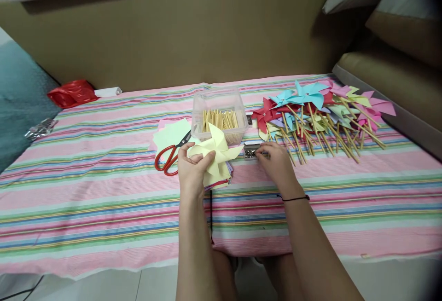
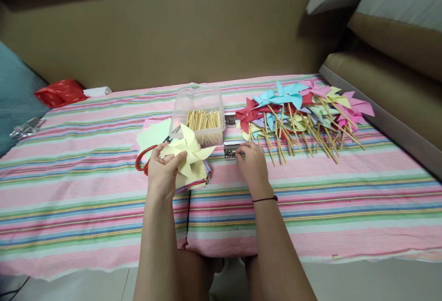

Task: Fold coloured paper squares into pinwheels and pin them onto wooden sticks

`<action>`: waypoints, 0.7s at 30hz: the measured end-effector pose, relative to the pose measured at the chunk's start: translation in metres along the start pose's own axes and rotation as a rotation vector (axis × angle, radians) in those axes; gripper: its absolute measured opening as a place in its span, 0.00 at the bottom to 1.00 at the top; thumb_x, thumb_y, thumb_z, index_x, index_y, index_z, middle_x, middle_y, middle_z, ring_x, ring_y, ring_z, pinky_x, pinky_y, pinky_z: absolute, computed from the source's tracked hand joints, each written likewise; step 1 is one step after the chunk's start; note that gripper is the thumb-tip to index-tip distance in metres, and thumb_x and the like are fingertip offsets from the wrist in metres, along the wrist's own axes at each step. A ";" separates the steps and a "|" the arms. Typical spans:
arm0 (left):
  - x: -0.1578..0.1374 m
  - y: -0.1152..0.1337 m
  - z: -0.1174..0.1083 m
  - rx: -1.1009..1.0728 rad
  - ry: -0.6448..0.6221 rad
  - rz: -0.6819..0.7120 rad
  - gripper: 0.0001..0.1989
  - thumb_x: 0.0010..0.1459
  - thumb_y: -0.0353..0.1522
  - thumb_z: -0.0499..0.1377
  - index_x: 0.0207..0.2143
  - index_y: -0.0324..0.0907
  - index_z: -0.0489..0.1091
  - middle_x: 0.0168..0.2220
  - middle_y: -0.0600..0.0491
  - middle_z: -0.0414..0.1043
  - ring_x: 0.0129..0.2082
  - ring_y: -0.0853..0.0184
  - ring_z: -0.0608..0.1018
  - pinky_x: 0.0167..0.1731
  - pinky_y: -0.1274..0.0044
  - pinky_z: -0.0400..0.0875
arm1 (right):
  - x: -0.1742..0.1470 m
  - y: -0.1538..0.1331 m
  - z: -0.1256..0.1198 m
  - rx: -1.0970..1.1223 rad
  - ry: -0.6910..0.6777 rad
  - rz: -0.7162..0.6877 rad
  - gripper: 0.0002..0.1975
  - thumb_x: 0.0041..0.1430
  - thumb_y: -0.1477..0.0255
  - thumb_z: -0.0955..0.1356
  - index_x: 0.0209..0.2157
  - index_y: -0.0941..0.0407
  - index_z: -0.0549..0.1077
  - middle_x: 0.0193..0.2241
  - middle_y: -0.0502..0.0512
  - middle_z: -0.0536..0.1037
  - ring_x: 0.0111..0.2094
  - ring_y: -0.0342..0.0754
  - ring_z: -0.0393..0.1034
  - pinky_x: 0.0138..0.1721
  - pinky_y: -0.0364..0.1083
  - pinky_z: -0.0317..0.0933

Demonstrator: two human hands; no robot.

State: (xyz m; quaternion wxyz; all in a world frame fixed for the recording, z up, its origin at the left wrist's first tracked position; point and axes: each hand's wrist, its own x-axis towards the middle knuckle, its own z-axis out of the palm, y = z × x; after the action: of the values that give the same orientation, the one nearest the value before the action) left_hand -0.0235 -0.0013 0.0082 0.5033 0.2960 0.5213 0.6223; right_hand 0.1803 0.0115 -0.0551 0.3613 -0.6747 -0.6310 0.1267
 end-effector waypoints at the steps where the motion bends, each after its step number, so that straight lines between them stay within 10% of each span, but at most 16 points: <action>1: -0.001 0.000 0.000 0.001 -0.009 -0.003 0.33 0.34 0.30 0.70 0.42 0.43 0.57 0.15 0.64 0.67 0.14 0.73 0.71 0.18 0.85 0.60 | 0.001 0.000 0.002 -0.029 -0.011 -0.010 0.08 0.51 0.78 0.64 0.25 0.57 0.75 0.38 0.62 0.78 0.44 0.56 0.69 0.49 0.54 0.59; 13: -0.005 0.001 0.003 0.010 -0.064 -0.039 0.33 0.35 0.30 0.70 0.43 0.43 0.56 0.17 0.61 0.71 0.16 0.71 0.73 0.20 0.82 0.66 | 0.008 -0.006 0.009 -0.155 0.021 0.009 0.09 0.51 0.78 0.62 0.20 0.55 0.68 0.26 0.61 0.75 0.32 0.54 0.66 0.39 0.51 0.58; 21: -0.004 -0.004 0.004 0.064 -0.071 -0.011 0.33 0.36 0.31 0.70 0.43 0.43 0.56 0.17 0.61 0.70 0.17 0.70 0.73 0.22 0.80 0.69 | -0.001 -0.019 -0.019 0.315 0.204 0.239 0.06 0.53 0.69 0.66 0.27 0.56 0.73 0.30 0.57 0.80 0.33 0.52 0.74 0.36 0.51 0.67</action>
State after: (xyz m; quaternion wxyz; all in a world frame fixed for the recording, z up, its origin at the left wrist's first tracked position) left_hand -0.0171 -0.0041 0.0058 0.5153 0.3307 0.5243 0.5917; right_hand 0.1776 0.0038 -0.0301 0.5064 -0.6893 -0.4793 0.1969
